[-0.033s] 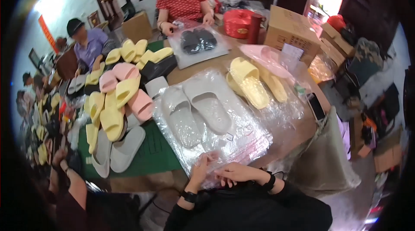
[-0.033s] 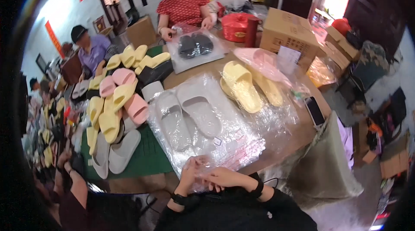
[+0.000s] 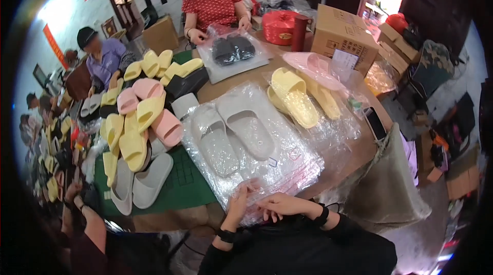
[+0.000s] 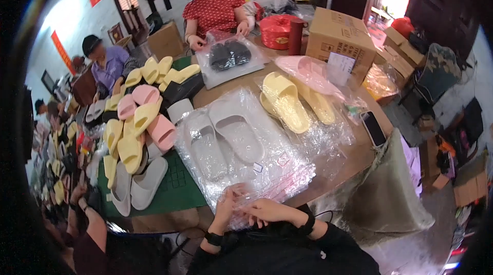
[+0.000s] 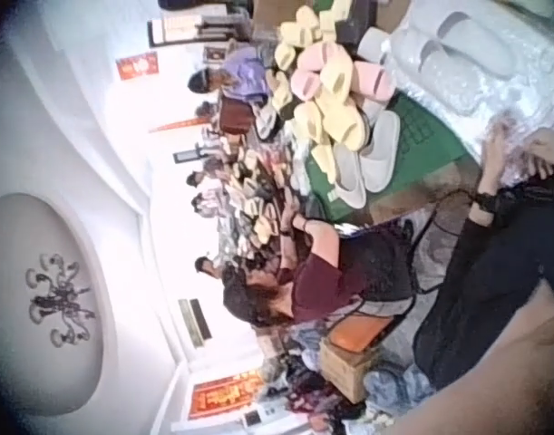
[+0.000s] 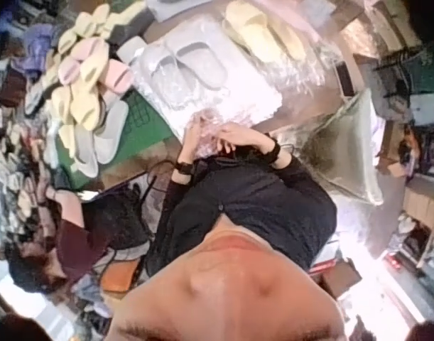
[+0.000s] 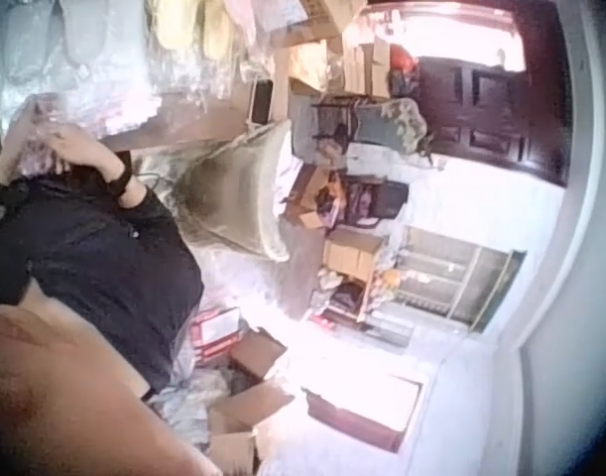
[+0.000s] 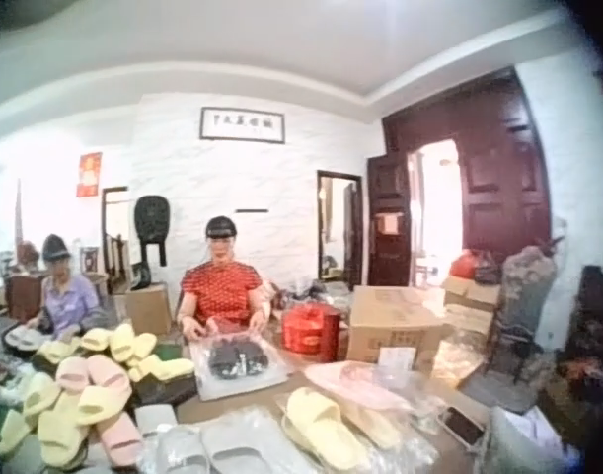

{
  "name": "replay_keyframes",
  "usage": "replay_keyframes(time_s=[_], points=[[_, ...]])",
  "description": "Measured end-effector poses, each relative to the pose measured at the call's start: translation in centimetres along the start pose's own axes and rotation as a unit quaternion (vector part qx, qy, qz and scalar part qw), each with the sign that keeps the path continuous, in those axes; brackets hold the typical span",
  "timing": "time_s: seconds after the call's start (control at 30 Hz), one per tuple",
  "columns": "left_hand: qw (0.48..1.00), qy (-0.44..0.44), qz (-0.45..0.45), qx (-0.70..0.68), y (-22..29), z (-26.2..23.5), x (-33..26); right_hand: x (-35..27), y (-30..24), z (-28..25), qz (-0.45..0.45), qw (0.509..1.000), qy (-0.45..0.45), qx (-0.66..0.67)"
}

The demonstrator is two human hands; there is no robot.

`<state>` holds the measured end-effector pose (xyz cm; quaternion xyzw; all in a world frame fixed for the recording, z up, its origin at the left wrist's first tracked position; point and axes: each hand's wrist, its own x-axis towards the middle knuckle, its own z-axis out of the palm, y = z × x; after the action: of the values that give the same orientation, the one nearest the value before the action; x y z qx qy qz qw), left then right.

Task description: The recorder is packing pairs of foam slippers into plastic bags at a manufacturing workstation.

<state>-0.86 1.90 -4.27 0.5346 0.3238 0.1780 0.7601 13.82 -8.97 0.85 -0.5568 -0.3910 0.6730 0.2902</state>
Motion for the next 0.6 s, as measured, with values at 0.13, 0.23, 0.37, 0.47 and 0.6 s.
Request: replay_keyframes(time_s=[0.13, 0.23, 0.37, 0.47, 0.6], points=[[0.993, -0.002, -0.011, 0.116, 1.5, 0.5, -0.6, 0.0, 1.4, -0.4, -0.109, 0.977, 0.069, 0.169], [0.959, -0.022, 0.197, 0.204, 2.7, 2.1, -1.9, 0.0, 1.1, -0.6, -0.070, 0.972, 0.068, 0.212], [0.815, 0.008, 0.358, 0.456, 3.4, 2.9, -2.2, 1.4, 2.0, -0.3, -0.114, 0.912, 0.050, 0.390], [0.826, -0.037, 0.343, 0.446, 4.5, 3.8, -2.9, 2.3, 1.0, -0.2, -0.160, 0.803, 0.022, 0.573], [0.790, -0.044, 0.357, 0.497, 4.8, 4.5, -4.2, 2.9, 0.7, -0.3, -0.169, 0.800, 0.102, 0.567]])
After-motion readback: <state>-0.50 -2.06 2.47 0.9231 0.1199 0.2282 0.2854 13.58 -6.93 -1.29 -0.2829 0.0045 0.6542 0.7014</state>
